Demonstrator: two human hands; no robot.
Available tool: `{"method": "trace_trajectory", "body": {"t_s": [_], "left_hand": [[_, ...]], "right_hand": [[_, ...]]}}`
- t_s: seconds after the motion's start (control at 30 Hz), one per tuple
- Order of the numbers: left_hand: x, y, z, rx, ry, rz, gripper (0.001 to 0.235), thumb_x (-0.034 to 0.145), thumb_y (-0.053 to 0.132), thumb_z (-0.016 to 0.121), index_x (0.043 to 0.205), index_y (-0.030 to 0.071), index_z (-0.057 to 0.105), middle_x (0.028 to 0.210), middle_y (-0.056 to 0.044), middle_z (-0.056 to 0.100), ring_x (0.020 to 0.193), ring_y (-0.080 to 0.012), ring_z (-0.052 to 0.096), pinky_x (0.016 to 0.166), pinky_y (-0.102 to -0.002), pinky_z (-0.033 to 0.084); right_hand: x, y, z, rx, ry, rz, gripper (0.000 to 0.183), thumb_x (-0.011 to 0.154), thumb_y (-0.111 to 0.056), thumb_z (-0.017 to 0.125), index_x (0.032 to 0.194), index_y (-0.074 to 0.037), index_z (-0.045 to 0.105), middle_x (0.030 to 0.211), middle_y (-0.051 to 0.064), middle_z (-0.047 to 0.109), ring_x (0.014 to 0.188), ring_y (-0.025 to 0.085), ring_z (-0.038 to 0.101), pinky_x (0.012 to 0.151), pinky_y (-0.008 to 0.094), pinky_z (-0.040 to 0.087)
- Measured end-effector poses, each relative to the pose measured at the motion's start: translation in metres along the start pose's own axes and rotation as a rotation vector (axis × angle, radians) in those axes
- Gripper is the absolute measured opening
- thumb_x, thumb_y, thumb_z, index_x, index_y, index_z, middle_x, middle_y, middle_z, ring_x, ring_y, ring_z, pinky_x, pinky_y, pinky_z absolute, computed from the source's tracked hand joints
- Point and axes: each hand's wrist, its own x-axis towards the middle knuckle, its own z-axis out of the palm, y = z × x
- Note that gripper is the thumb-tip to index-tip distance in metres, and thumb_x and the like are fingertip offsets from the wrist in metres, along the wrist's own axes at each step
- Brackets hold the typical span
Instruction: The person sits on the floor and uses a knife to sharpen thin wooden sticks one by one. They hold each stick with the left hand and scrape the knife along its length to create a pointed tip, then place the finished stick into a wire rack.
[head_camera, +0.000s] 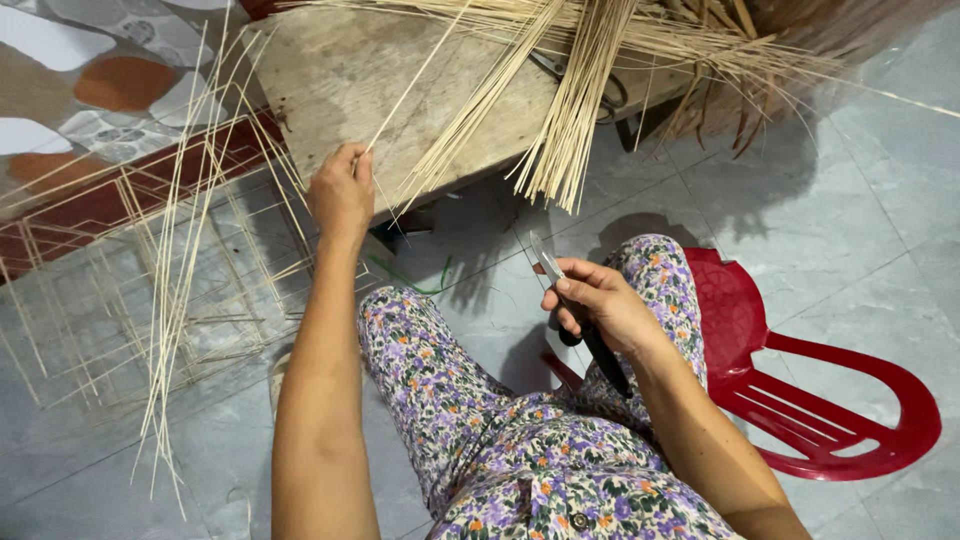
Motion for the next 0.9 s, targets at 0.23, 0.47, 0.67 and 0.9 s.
{"method": "trace_trajectory", "body": {"t_s": [0.23,0.47,0.67,0.9], "left_hand": [[-0.097,0.050,-0.065,-0.219,-0.187,-0.262,0.022,0.104,0.031,0.061,0.114,0.018,0.075,0.076,0.000,0.070,0.064,-0.0106,0.062,0.058,-0.031,0.047],[-0.219,0.081,-0.088,-0.689,-0.458,-0.441,0.028,0.102,0.024,0.058,0.121,0.011,0.075,0.071,0.003,0.061,0.054,-0.0069,0.042,0.046,-0.024,0.031],[-0.295,0.092,-0.099,-0.783,-0.478,-0.275,0.025,0.103,0.014,0.063,0.124,0.008,0.074,0.075,0.003,0.062,0.067,-0.0037,0.057,0.059,-0.020,0.049],[-0.348,0.047,-0.130,-0.598,-0.604,-0.583,0.027,0.098,0.017,0.064,0.121,0.009,0.076,0.071,-0.002,0.064,0.057,-0.0091,0.050,0.050,-0.024,0.039]], "right_hand": [[-0.019,-0.003,0.004,-0.058,-0.123,-0.073,0.031,0.103,-0.014,0.059,0.130,0.002,0.062,0.087,0.008,0.069,0.063,0.010,0.059,0.054,0.024,0.047],[-0.042,-0.006,0.017,-0.090,-0.212,-0.097,0.054,0.097,-0.015,0.061,0.149,-0.008,0.049,0.086,0.008,0.070,0.058,0.010,0.058,0.051,0.023,0.045],[-0.046,0.001,0.023,-0.075,-0.342,-0.143,0.054,0.098,-0.012,0.063,0.150,-0.007,0.048,0.087,0.008,0.069,0.060,0.010,0.058,0.055,0.023,0.047],[-0.043,-0.012,0.004,0.015,-0.234,-0.201,0.037,0.100,-0.010,0.059,0.136,0.000,0.060,0.085,0.008,0.070,0.059,0.010,0.058,0.050,0.022,0.045]]}}
